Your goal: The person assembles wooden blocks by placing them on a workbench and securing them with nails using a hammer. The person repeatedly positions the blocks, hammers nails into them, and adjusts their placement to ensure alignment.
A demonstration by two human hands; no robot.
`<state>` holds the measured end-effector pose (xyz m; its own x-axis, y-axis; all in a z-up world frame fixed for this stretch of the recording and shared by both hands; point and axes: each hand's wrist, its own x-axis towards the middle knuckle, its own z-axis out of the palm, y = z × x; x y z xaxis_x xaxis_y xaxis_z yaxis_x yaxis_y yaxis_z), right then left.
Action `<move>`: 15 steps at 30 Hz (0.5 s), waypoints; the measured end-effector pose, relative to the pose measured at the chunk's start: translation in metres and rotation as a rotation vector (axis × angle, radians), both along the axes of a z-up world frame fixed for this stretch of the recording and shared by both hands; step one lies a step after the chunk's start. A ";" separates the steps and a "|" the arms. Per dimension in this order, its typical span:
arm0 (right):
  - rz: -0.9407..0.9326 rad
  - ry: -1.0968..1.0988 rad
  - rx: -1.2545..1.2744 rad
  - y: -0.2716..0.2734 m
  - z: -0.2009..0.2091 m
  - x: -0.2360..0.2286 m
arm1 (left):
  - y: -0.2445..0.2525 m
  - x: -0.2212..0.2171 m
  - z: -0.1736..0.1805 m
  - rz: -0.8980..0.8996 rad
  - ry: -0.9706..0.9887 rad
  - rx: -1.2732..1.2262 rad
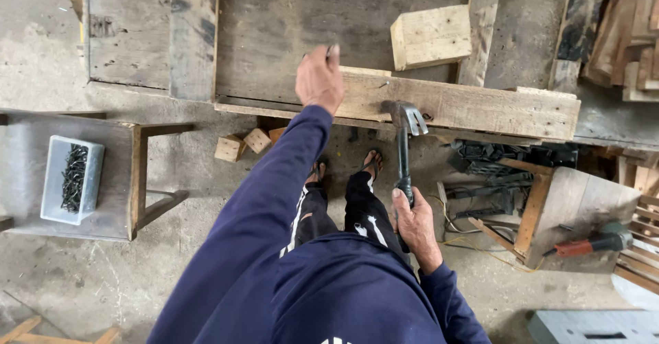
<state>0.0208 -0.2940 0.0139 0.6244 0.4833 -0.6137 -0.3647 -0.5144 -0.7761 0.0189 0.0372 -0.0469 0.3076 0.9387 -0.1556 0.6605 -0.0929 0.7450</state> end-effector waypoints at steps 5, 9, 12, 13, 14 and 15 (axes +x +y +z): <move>-0.061 -0.059 0.068 0.013 0.051 -0.007 | -0.005 0.037 -0.013 -0.034 -0.085 0.342; -0.057 -0.194 0.812 0.007 0.123 0.021 | -0.014 0.030 -0.009 -0.019 -0.030 0.174; 0.223 -0.720 0.920 0.002 0.138 0.054 | -0.010 0.033 0.001 0.009 -0.043 0.143; 0.278 -0.858 0.814 0.004 0.129 0.058 | -0.009 0.033 0.003 0.015 -0.046 0.138; 0.331 -0.992 0.702 0.009 0.112 0.057 | -0.008 0.034 0.003 0.021 -0.049 0.132; 0.388 -1.120 0.583 0.016 0.092 0.052 | -0.007 0.034 0.003 0.024 -0.071 0.144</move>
<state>0.0728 -0.2775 0.1056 0.4165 0.7603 0.4985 0.7096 0.0708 -0.7010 0.0528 0.0299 -0.0443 0.2899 0.9570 0.0019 0.6103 -0.1865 0.7699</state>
